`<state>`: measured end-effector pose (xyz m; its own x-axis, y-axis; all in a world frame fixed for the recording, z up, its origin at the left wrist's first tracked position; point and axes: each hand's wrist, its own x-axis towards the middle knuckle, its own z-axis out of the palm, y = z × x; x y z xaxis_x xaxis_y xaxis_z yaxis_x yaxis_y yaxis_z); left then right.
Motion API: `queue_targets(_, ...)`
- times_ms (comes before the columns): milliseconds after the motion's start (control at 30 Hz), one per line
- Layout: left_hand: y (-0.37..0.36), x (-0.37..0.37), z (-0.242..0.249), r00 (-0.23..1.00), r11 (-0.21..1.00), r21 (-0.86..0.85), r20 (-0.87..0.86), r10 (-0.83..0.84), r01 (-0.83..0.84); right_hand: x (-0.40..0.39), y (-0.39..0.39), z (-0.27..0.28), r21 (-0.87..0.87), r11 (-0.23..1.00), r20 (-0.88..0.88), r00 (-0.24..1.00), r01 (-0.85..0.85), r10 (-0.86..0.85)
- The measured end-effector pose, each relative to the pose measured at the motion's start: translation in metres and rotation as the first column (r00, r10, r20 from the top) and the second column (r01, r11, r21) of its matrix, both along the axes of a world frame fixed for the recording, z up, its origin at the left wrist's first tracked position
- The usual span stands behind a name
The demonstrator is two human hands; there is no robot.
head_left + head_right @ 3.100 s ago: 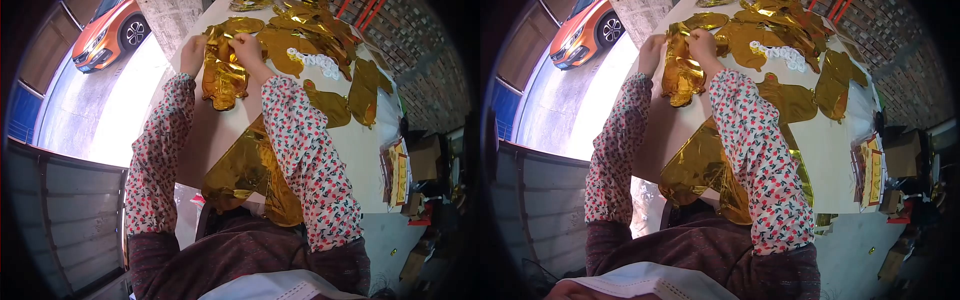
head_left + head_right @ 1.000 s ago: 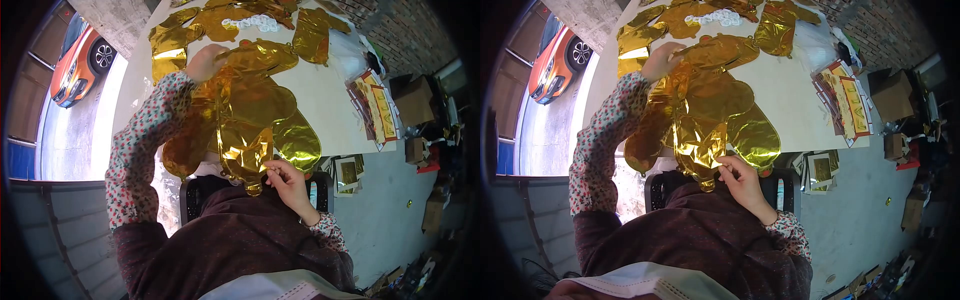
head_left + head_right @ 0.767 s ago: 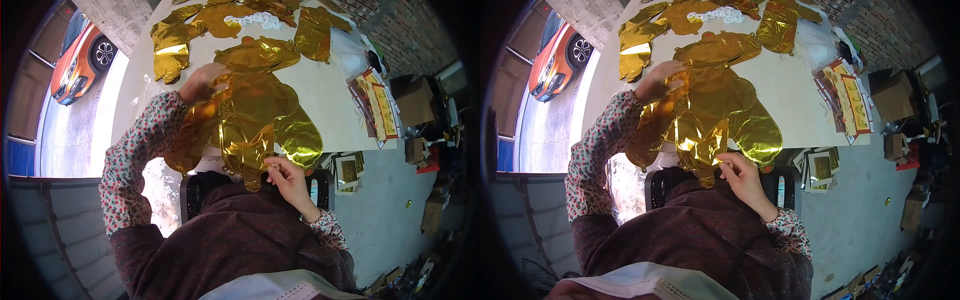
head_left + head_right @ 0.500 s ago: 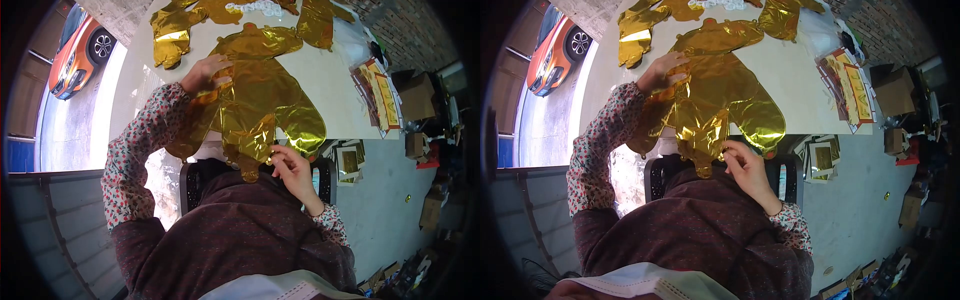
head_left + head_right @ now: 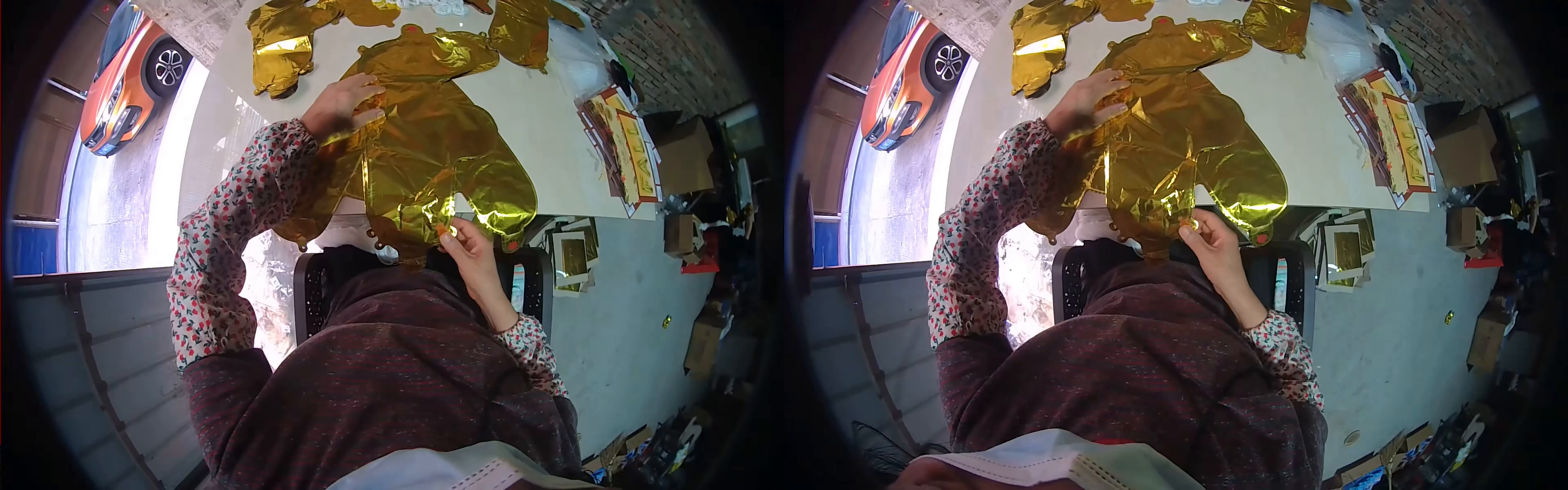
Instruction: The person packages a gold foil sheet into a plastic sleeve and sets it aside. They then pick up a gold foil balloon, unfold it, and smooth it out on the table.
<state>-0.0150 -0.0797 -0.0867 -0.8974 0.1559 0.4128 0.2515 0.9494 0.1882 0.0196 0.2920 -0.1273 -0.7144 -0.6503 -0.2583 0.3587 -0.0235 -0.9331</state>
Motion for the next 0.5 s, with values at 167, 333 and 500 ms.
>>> queue_targets(167,0.001,0.001,0.006,1.000,1.000,0.018,-0.023,-0.011,0.011,-0.001,-0.012,0.000,-0.102,0.995,0.059,0.998,0.010,-0.004)
queue_targets(333,0.002,0.004,0.011,0.998,0.997,0.078,0.057,-0.007,0.002,-0.003,-0.017,0.003,-0.106,0.994,0.077,0.997,0.020,-0.012)
queue_targets(500,0.002,0.004,0.008,0.999,0.998,0.057,-0.037,-0.024,0.026,-0.001,-0.026,0.010,-0.138,0.988,0.070,0.996,0.067,-0.058)
